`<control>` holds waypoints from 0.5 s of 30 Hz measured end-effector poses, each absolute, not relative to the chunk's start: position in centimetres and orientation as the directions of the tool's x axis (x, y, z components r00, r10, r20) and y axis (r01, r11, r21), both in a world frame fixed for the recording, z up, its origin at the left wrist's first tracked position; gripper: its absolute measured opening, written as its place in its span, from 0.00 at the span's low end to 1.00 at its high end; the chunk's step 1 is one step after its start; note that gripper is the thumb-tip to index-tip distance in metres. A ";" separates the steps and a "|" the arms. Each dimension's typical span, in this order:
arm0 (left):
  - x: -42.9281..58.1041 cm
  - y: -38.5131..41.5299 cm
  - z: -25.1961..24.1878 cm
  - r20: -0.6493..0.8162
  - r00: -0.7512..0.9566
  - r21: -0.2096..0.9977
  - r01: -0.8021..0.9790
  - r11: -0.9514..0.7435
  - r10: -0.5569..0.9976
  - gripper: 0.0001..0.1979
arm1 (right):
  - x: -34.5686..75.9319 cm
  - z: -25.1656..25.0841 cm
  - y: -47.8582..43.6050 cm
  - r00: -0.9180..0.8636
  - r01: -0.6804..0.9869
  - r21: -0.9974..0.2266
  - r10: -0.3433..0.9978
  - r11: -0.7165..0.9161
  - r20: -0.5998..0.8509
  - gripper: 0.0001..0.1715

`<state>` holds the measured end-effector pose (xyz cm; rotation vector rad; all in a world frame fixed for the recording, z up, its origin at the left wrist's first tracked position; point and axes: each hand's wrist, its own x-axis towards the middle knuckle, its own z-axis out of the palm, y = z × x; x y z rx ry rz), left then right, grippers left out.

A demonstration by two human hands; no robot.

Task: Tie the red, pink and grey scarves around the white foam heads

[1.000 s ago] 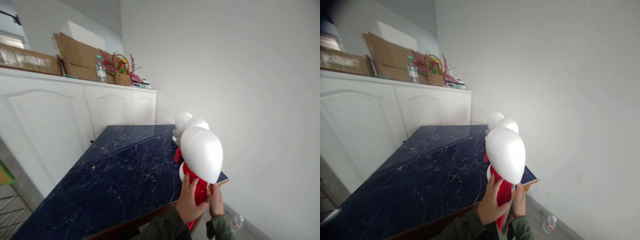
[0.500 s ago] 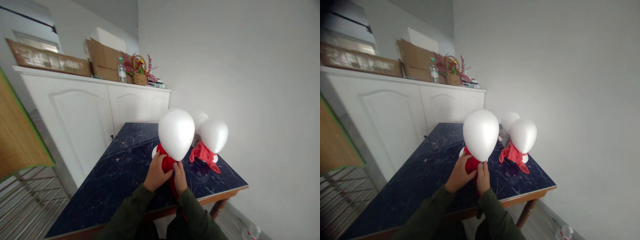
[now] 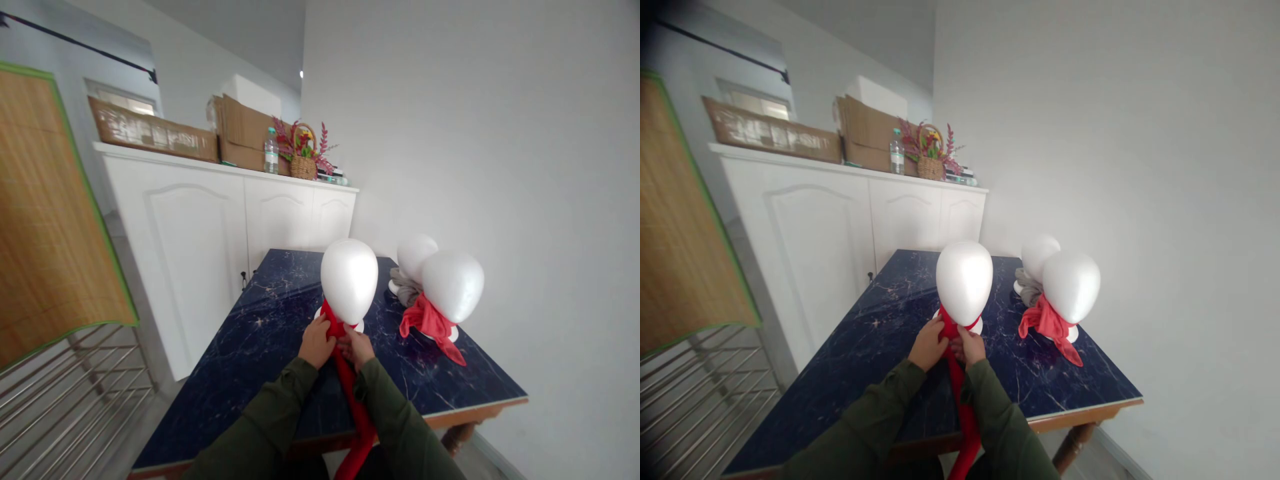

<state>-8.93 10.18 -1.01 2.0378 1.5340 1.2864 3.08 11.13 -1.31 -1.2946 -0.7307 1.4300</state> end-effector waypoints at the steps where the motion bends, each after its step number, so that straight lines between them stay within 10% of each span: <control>1: -8.8 10.1 -1.0 0.467 0.022 0.691 0.614 -0.381 0.884 0.07 | 3.1 -1.0 11.5 0.079 -0.288 -0.899 0.928 -0.329 -0.365 0.13; 15: -19.3 15.8 3.5 0.179 -0.394 0.905 0.426 0.007 0.902 0.10 | 9.3 2.2 13.9 0.190 -0.523 -0.847 0.956 -0.093 -0.222 0.17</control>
